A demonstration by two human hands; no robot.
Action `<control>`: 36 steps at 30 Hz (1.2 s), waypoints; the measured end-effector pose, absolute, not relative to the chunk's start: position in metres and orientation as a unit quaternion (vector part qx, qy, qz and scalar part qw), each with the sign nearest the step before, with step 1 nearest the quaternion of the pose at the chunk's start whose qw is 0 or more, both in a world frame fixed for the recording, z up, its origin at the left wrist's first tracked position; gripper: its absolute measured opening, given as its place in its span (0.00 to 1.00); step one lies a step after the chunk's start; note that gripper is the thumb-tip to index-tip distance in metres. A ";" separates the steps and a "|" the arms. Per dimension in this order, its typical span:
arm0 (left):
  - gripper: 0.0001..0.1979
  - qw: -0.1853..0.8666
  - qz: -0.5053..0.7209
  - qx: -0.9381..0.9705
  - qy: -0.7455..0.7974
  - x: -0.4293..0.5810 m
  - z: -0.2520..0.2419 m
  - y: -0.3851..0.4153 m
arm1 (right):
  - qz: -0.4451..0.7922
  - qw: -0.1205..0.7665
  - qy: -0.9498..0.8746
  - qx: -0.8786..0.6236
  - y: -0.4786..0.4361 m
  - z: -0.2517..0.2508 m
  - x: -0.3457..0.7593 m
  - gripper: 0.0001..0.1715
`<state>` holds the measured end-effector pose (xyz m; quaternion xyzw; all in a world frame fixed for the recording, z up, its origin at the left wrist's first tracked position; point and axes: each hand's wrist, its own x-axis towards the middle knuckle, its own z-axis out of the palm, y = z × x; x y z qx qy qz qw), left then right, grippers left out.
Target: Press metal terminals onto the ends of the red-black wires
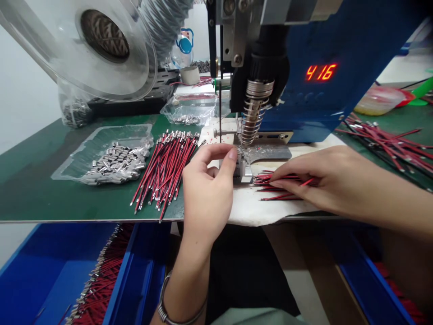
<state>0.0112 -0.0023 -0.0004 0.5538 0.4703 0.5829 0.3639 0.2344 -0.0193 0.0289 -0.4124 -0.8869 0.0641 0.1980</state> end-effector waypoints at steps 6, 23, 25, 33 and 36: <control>0.04 0.365 0.586 0.551 0.469 0.012 0.000 -0.002 | 0.060 0.200 -0.880 -0.427 -0.024 0.032 0.247 0.14; 0.05 0.368 0.586 0.550 0.467 0.011 0.000 -0.002 | 0.097 0.184 -0.873 -0.441 -0.022 0.032 0.240 0.17; 0.04 0.369 0.586 0.549 0.467 0.012 0.000 -0.002 | 0.110 0.180 -0.868 -0.450 -0.024 0.035 0.243 0.18; 0.03 0.369 0.586 0.550 0.468 0.012 0.000 -0.002 | 0.099 0.179 -0.870 -0.449 -0.032 0.036 0.262 0.12; 0.04 0.368 0.584 0.553 0.467 0.011 -0.001 -0.002 | 0.095 0.177 -0.876 -0.438 -0.031 0.035 0.263 0.13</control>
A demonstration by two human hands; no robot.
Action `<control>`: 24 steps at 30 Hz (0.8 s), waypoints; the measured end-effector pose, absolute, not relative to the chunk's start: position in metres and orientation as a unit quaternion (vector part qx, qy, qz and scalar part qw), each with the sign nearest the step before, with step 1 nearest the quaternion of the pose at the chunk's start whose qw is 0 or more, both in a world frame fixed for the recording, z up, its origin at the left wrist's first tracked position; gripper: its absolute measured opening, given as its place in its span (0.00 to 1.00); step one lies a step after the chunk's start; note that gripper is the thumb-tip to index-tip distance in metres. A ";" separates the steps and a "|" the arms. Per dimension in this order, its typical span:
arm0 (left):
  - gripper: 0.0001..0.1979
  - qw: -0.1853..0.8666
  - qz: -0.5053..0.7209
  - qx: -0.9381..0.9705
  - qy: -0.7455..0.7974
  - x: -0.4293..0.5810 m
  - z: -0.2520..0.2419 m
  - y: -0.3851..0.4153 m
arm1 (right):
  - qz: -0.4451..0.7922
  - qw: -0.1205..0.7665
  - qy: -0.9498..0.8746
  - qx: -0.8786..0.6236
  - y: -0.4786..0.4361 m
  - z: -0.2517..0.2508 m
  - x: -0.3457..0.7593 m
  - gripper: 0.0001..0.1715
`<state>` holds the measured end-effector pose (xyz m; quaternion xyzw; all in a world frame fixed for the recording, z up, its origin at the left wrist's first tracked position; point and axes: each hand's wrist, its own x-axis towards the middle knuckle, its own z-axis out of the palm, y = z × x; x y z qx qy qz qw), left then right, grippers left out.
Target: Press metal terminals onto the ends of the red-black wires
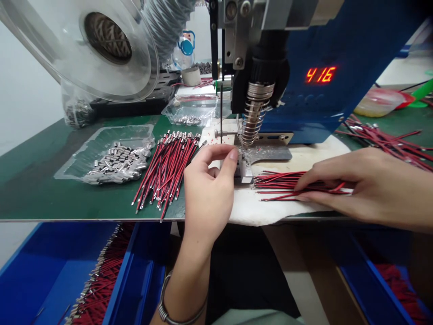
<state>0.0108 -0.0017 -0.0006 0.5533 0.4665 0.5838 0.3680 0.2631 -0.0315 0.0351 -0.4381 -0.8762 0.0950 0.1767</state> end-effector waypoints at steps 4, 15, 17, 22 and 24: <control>0.05 0.366 0.581 0.556 0.469 0.010 -0.001 -0.002 | 0.094 0.178 -0.881 -0.429 -0.030 0.034 0.262 0.14; 0.05 0.377 0.576 0.551 0.473 0.010 0.000 -0.003 | 0.137 0.168 -0.856 -0.470 -0.032 0.035 0.268 0.16; 0.05 0.376 0.576 0.551 0.472 0.010 0.000 -0.003 | 0.147 0.166 -0.858 -0.464 -0.033 0.034 0.268 0.15; 0.05 0.375 0.577 0.551 0.472 0.010 0.000 -0.003 | 0.138 0.157 -0.859 -0.468 -0.033 0.031 0.269 0.17; 0.05 0.377 0.577 0.550 0.471 0.010 0.000 -0.003 | 0.133 0.159 -0.860 -0.465 -0.034 0.031 0.270 0.17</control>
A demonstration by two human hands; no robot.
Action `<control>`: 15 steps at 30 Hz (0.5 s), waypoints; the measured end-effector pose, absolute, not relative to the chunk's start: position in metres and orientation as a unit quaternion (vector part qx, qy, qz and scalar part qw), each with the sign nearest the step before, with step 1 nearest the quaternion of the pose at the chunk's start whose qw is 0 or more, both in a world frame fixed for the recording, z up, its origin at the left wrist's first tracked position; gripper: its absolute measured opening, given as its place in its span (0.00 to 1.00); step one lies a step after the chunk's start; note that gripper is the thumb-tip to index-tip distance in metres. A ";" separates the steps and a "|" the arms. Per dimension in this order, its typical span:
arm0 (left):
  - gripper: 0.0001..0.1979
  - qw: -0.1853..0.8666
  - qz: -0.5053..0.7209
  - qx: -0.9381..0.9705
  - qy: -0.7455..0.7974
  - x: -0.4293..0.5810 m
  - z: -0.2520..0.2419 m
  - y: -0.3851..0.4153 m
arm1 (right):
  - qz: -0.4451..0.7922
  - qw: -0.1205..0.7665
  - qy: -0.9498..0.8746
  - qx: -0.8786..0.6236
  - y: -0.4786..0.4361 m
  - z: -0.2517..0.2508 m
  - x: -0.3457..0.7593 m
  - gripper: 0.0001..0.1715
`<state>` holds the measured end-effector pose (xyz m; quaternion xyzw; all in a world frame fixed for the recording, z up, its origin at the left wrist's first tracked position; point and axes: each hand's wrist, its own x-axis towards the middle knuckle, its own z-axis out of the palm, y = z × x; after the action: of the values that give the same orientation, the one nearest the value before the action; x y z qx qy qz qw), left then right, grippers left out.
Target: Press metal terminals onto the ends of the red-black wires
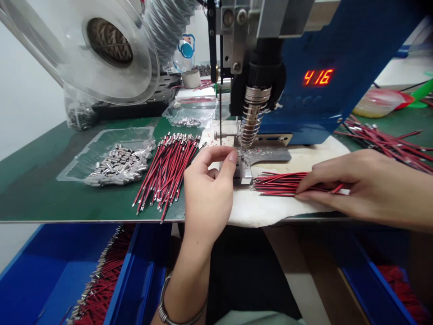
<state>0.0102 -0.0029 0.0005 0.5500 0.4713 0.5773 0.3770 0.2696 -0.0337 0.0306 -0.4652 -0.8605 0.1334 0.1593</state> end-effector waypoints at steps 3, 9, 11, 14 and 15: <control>0.05 0.378 0.576 0.550 0.473 0.010 0.001 -0.003 | 0.126 0.162 -0.865 -0.458 -0.036 0.030 0.270 0.16; 0.05 0.375 0.575 0.549 0.476 0.010 0.001 -0.004 | 0.088 0.170 -0.872 -0.451 -0.035 0.028 0.271 0.17; 0.05 0.375 0.573 0.551 0.477 0.010 0.001 -0.004 | 0.071 0.177 -0.873 -0.449 -0.035 0.029 0.271 0.17; 0.05 0.376 0.574 0.551 0.476 0.010 0.001 -0.004 | 0.047 0.175 -0.871 -0.457 -0.034 0.030 0.269 0.18; 0.05 0.376 0.574 0.550 0.476 0.010 0.001 -0.004 | 0.046 0.170 -0.871 -0.458 -0.033 0.031 0.269 0.19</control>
<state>0.0099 -0.0040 0.0008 0.5503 0.4755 0.5742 0.3761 0.2686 -0.0332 0.0313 -0.4584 -0.8711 0.0462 0.1703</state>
